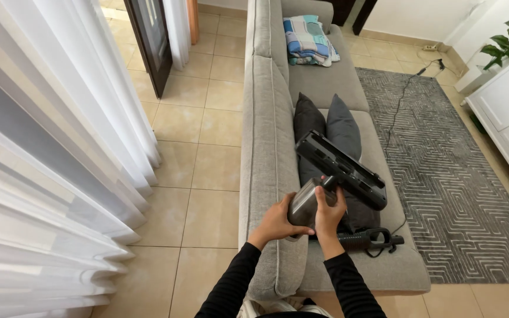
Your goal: The person assembles a corded stick vacuum cleaner in a living room. They attach the dust canister to the handle, arrange several throw pillows on a gray sofa, and then connect the floor head to the canister. The person also handles the vacuum's power cord and filter cap during the process.
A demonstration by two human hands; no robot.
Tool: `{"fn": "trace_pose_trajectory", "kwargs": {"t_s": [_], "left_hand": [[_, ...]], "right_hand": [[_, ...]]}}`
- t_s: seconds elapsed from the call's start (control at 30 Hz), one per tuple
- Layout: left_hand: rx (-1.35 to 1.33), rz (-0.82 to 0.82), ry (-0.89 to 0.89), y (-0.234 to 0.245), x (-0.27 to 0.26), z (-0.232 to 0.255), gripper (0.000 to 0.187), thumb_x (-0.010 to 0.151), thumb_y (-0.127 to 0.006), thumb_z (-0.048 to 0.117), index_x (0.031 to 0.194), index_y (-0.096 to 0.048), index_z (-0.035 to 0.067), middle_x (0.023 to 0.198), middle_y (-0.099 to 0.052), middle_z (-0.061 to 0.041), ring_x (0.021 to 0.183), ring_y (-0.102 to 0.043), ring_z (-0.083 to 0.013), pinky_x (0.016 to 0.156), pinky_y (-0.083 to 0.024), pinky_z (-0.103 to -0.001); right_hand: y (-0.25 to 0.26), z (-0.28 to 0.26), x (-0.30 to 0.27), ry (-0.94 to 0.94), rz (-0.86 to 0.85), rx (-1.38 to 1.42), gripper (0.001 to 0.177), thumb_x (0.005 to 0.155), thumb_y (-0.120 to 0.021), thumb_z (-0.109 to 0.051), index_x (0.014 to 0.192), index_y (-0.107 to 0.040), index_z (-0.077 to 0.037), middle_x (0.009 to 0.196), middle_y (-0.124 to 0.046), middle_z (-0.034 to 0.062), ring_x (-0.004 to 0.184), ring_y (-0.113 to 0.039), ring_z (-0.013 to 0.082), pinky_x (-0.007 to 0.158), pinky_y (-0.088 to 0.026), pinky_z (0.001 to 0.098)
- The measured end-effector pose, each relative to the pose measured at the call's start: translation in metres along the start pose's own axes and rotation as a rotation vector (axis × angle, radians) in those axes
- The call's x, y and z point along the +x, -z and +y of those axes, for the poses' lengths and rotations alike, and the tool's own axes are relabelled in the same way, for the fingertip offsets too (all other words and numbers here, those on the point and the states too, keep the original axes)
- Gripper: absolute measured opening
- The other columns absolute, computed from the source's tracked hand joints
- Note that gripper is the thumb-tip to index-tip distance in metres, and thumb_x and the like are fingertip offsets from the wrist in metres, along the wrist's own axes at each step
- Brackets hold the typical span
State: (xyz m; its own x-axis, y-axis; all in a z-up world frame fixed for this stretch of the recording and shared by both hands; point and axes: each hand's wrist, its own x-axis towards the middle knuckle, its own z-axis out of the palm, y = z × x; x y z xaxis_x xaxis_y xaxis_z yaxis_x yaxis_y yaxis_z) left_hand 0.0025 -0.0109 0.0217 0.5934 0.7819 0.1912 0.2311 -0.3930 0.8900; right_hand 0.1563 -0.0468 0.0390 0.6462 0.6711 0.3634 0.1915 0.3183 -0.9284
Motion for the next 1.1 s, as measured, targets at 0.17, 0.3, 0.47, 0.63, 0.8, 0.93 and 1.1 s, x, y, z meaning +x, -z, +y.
{"fn": "trace_pose_trajectory", "kwargs": {"t_s": [0.17, 0.3, 0.47, 0.63, 0.8, 0.93, 1.1], "left_hand": [[-0.071, 0.111, -0.002, -0.018, -0.006, -0.016, 0.116, 0.059, -0.089, 0.059, 0.147, -0.046, -0.003, 0.122, -0.068, -0.027, 0.109, -0.071, -0.0399, 0.092, -0.057, -0.044], [-0.02, 0.188, 0.022, -0.015, -0.023, -0.021, 0.11, 0.062, -0.089, 0.056, 0.147, -0.047, -0.002, 0.127, -0.065, -0.026, 0.112, -0.069, -0.0384, 0.093, -0.056, -0.044], [0.087, 0.184, 0.016, -0.001, -0.031, -0.028, 0.108, 0.06, -0.09, 0.051, 0.145, -0.048, -0.001, 0.123, -0.066, -0.025, 0.11, -0.067, -0.0394, 0.092, -0.055, -0.046], [0.109, 0.191, -0.017, 0.007, -0.033, -0.027, 0.109, 0.06, -0.089, 0.049, 0.145, -0.046, -0.003, 0.124, -0.066, -0.025, 0.107, -0.069, -0.0392, 0.088, -0.056, -0.044], [0.043, 0.049, 0.07, 0.001, -0.035, -0.022, 0.11, 0.061, -0.089, 0.055, 0.145, -0.047, -0.003, 0.113, -0.072, -0.026, 0.102, -0.072, -0.0396, 0.089, -0.057, -0.044], [-0.087, -0.032, 0.07, -0.007, -0.036, -0.016, 0.113, 0.059, -0.091, 0.053, 0.144, -0.046, -0.007, 0.117, -0.07, -0.028, 0.106, -0.073, -0.0374, 0.091, -0.058, -0.043], [-0.197, -0.158, 0.154, -0.033, -0.037, -0.024, 0.117, 0.058, -0.092, 0.051, 0.145, -0.042, -0.009, 0.117, -0.072, -0.026, 0.108, -0.074, -0.0331, 0.095, -0.058, -0.04]], "right_hand": [[0.018, 0.016, 0.011, -0.092, -0.128, 0.232, 0.053, 0.1, -0.067, -0.043, 0.132, -0.064, -0.001, 0.131, -0.069, 0.0094, 0.123, -0.062, 0.0205, 0.109, -0.047, 0.036], [0.025, 0.01, 0.023, -0.421, -0.339, 0.473, 0.065, 0.093, -0.069, -0.053, 0.134, -0.062, -0.004, 0.135, -0.065, 0.0097, 0.125, -0.06, 0.0234, 0.109, -0.046, 0.0429], [0.021, 0.02, 0.019, -0.586, -0.424, 0.539, 0.083, 0.081, -0.068, -0.066, 0.138, -0.062, -0.006, 0.139, -0.065, 0.0075, 0.129, -0.06, 0.0221, 0.112, -0.044, 0.0415], [0.015, 0.019, 0.018, -0.609, -0.392, 0.585, 0.077, 0.084, -0.072, -0.056, 0.138, -0.061, -0.002, 0.137, -0.065, 0.0145, 0.129, -0.061, 0.0261, 0.113, -0.043, 0.0424], [0.034, 0.022, 0.025, -0.555, -0.409, 0.525, 0.058, 0.083, -0.072, -0.029, 0.135, -0.063, -0.004, 0.137, -0.067, 0.0124, 0.126, -0.062, 0.0233, 0.11, -0.045, 0.0395], [0.071, 0.068, 0.024, -0.435, -0.393, 0.508, 0.049, 0.087, -0.077, -0.017, 0.132, -0.064, -0.002, 0.131, -0.067, 0.0129, 0.125, -0.062, 0.0262, 0.111, -0.046, 0.043], [0.088, 0.053, 0.02, -0.386, -0.359, 0.401, 0.047, 0.084, -0.077, -0.002, 0.129, -0.067, -0.003, 0.123, -0.071, 0.0115, 0.116, -0.068, 0.0262, 0.106, -0.051, 0.0429]]}}
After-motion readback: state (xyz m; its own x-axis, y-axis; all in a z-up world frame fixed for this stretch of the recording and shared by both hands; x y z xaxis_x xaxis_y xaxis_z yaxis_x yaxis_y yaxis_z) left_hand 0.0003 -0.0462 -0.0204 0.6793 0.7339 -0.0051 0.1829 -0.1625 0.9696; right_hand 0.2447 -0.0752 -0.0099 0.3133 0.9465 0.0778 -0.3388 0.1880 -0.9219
